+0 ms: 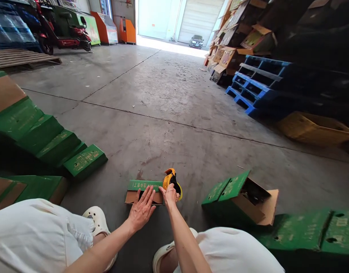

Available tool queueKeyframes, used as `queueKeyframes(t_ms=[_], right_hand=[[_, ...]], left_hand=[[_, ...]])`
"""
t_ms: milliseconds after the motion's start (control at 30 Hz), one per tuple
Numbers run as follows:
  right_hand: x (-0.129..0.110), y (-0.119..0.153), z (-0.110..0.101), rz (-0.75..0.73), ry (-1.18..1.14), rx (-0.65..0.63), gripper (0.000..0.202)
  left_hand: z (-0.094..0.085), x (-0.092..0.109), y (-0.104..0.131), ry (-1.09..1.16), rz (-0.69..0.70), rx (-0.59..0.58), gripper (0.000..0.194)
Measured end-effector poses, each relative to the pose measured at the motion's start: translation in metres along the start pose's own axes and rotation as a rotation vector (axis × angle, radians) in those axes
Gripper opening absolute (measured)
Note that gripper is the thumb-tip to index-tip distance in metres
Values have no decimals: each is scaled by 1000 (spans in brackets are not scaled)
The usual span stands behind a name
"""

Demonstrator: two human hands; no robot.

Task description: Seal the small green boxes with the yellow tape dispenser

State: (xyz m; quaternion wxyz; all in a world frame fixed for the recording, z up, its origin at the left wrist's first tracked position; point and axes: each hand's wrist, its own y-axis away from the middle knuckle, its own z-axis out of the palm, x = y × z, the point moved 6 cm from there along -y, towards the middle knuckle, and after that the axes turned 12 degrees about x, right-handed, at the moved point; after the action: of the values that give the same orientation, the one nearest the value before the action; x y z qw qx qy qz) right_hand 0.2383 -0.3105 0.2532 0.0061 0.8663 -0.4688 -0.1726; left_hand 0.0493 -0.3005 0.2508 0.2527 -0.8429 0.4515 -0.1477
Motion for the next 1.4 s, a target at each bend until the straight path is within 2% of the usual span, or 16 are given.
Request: queueKeyframes(t_ms=[67,133,267,433,667,867,967,1033,1133,1200,1300,1400], right_hand=[[0,0,1,9,3,-11,45],[0,-1,2,15,7,-23,47],[-3,-7,1,17,20,-40,49],[-2,-11,2,-14,63,-61,51],[6,-12,4,3,89,-110,54],[15,-8,4,43,6,-106,59],[21,-3,1,87,-53,-79,57],[22,-1,-5,89,-37,-24,56],[20,1,-17,72,16,65,53],[16,3,-23,53,31,103,51],[7,9,-25,-14,47,131,45],[-5,17,-17,-152,105,158,41]], left_hand=[[2,8,6,-19,25,5,66],[8,7,7,-32,6,-9,69],[26,-6,-5,7,-66,-93,71],[59,-24,-20,119,-199,-277,74],[92,-33,-20,149,-289,-361,74],[95,-32,-16,148,-289,-324,73],[92,-33,-14,148,-254,-346,74],[91,-33,-11,160,-205,-377,84],[91,-30,-7,182,-127,-420,125],[93,-29,-5,175,-108,-442,142],[95,-29,-3,178,-102,-443,140],[96,-30,-3,213,-83,-428,134]])
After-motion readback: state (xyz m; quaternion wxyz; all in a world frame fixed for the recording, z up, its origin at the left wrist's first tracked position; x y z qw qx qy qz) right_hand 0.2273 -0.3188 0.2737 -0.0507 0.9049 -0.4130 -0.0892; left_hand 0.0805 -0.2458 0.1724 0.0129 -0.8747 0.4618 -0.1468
